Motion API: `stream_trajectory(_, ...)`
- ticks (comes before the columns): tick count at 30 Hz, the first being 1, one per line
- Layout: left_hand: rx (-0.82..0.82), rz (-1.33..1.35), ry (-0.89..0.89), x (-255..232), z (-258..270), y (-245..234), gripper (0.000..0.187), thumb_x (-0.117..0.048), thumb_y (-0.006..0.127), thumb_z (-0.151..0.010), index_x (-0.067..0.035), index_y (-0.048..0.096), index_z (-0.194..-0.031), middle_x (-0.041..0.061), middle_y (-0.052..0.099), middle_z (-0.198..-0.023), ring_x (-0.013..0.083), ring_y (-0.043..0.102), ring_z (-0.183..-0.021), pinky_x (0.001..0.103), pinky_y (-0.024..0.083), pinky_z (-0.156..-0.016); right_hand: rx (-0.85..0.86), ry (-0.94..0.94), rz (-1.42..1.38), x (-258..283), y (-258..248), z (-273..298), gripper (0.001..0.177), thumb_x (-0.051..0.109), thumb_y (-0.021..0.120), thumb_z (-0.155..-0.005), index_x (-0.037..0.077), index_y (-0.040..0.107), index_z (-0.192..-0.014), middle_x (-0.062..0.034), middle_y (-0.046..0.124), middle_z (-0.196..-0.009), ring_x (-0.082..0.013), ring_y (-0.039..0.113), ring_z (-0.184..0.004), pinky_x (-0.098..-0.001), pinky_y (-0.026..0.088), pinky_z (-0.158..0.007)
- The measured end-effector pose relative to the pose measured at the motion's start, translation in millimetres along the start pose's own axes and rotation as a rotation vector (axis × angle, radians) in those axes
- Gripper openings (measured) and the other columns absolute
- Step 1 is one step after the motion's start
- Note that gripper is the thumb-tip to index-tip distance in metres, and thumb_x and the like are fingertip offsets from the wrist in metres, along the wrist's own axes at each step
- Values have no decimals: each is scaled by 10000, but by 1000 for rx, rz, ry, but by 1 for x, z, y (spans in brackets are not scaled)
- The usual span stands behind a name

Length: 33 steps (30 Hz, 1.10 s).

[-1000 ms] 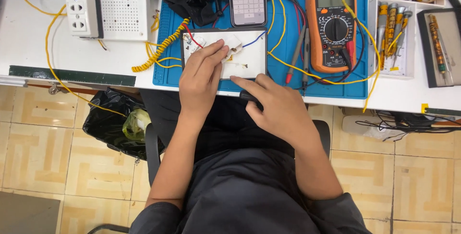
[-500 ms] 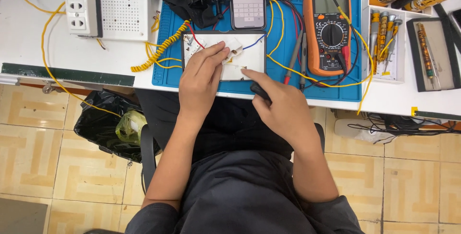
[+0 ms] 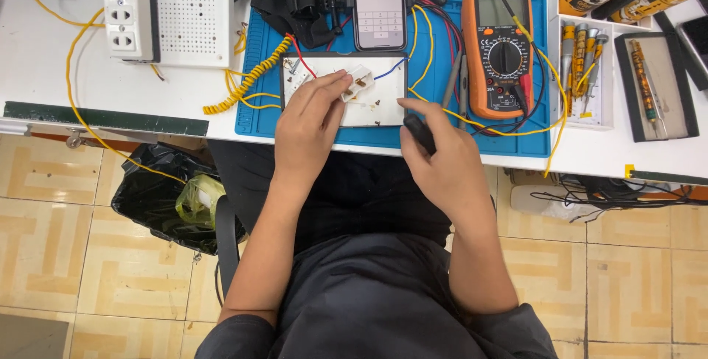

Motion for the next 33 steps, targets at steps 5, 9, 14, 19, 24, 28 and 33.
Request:
stream_trajectory(5,31,56,-62,1,-1,-1,396,107,857,-965,-112,766,-1281,47,794,-1212,258,783,-1162,386,644,-1023,-76,-100,-304,-9,-1,13,287,83,603,-1113,57,609,-1399,-117,706,-817,-231,711,-769,-362,577,-725)
stream_trajectory(9,62,114,-135,-3,-5,-5,349,53,921,-930,-98,780,-1210,85,804,-1143,282,804,-1085,366,671,-941,-175,-326,-404,-21,-7,10,199,145,452,-1197,11,353,-1306,-168,794,-1099,-268,780,-1019,-406,598,-970)
stream_trajectory(14,77,98,-155,-4,-4,-4,363,107,885,-928,-92,781,-1213,96,805,-1148,304,804,-1083,391,676,-935,-421,-372,-482,-17,5,-2,240,94,572,-1177,53,346,-1248,-209,793,-1085,-314,800,-1043,-383,618,-975)
stream_trajectory(19,66,95,-133,-8,-8,-8,380,111,873,-945,-77,797,-1266,107,807,-1156,319,800,-1110,428,670,-963,-423,-299,-690,-17,26,-4,347,3,730,-1088,68,396,-1156,-263,765,-1270,-366,807,-1164,-365,669,-968)
stream_trajectory(24,83,104,-132,-6,-8,-7,401,112,890,-916,-105,817,-1245,68,809,-1175,297,797,-1135,422,658,-998,-375,-196,-280,-26,28,-3,411,73,896,-1008,50,491,-1075,-137,791,-1086,-315,846,-988,-350,680,-793)
stream_trajectory(28,79,96,-128,-9,-9,-7,407,121,892,-913,-98,820,-1249,81,809,-1174,302,797,-1135,423,654,-1003,-334,-164,23,-21,8,5,372,215,916,-1041,50,586,-1089,-146,718,-891,-329,769,-798,-373,624,-663)
stream_trajectory(33,65,91,-117,-6,-6,-5,407,135,897,-890,-93,830,-1221,67,809,-1157,292,794,-1133,426,635,-1037,-177,-42,-210,-3,-3,17,180,68,800,-1045,58,866,-1212,-164,804,-763,-243,790,-686,-296,643,-549)
Point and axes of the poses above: each hand's wrist, its own z-axis away from the middle knuckle, its own y-axis out of the palm, x = y × z, the point moved 1 cm from there along -z, towards the middle knuckle
